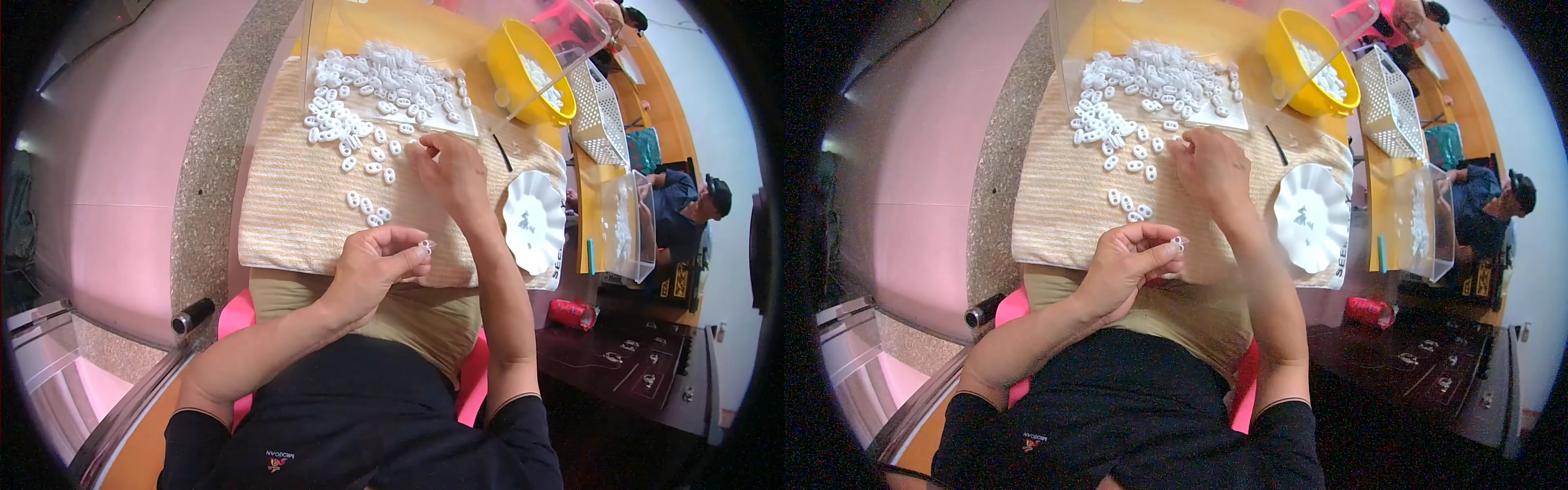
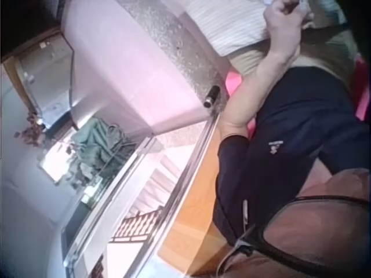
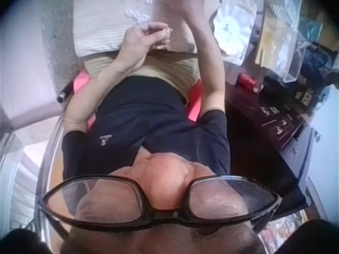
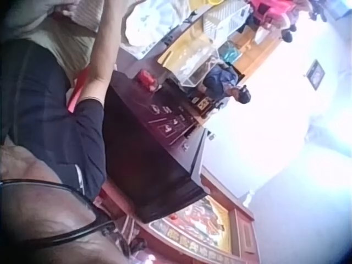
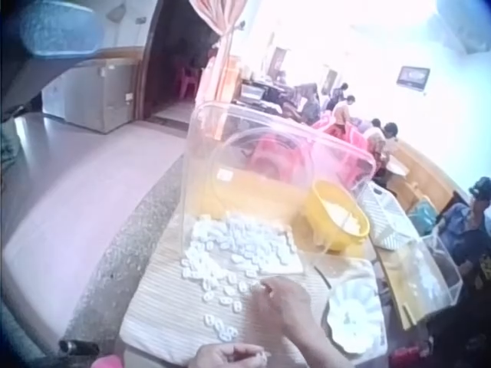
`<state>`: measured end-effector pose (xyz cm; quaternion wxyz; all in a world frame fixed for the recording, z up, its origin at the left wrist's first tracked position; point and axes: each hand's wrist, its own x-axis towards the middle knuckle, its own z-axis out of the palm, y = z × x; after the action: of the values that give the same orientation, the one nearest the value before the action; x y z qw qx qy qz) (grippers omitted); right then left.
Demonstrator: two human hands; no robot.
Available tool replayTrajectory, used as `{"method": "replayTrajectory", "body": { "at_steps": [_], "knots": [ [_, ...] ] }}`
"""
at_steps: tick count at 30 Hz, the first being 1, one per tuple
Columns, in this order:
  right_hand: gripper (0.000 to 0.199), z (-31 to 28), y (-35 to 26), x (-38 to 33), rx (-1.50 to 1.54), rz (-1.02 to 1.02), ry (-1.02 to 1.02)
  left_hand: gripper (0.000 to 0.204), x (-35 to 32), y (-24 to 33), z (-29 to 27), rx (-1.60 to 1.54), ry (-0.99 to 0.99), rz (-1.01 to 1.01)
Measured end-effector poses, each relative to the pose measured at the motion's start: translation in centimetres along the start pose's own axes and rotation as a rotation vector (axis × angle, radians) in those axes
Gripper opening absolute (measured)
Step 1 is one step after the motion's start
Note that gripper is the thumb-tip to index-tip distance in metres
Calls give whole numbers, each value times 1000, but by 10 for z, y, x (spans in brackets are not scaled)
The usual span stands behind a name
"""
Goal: Inspecting and sorting small white plastic components at a workshop workbench.
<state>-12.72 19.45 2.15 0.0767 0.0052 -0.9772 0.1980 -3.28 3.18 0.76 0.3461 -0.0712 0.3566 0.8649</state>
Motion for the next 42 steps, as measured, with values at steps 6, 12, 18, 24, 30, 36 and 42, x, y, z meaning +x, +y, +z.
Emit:
{"method": "replayTrajectory", "body": {
  "at_steps": [6,12,18,24,30,36,42],
  "knots": [
    [22,12,-1,5,-33,3,7,18,1,3,1,-14,28,10],
    [15,3,1,-8,20,-172,-19,18,0,5,0,-17,29,28],
    [14,0,13,-21,20,-225,-7,17,0,4,2,-12,45,30],
    [16,-13,17,-27,70,-285,-64,17,0,6,2,-9,48,21],
    [17,-22,18,-34,92,-206,-102,17,0,5,1,-4,56,15],
    [15,-39,24,-37,62,-168,-215,18,0,5,1,-17,56,3],
    [15,-46,31,-37,14,-300,-257,17,0,7,2,-19,55,-5]
  ]
}}
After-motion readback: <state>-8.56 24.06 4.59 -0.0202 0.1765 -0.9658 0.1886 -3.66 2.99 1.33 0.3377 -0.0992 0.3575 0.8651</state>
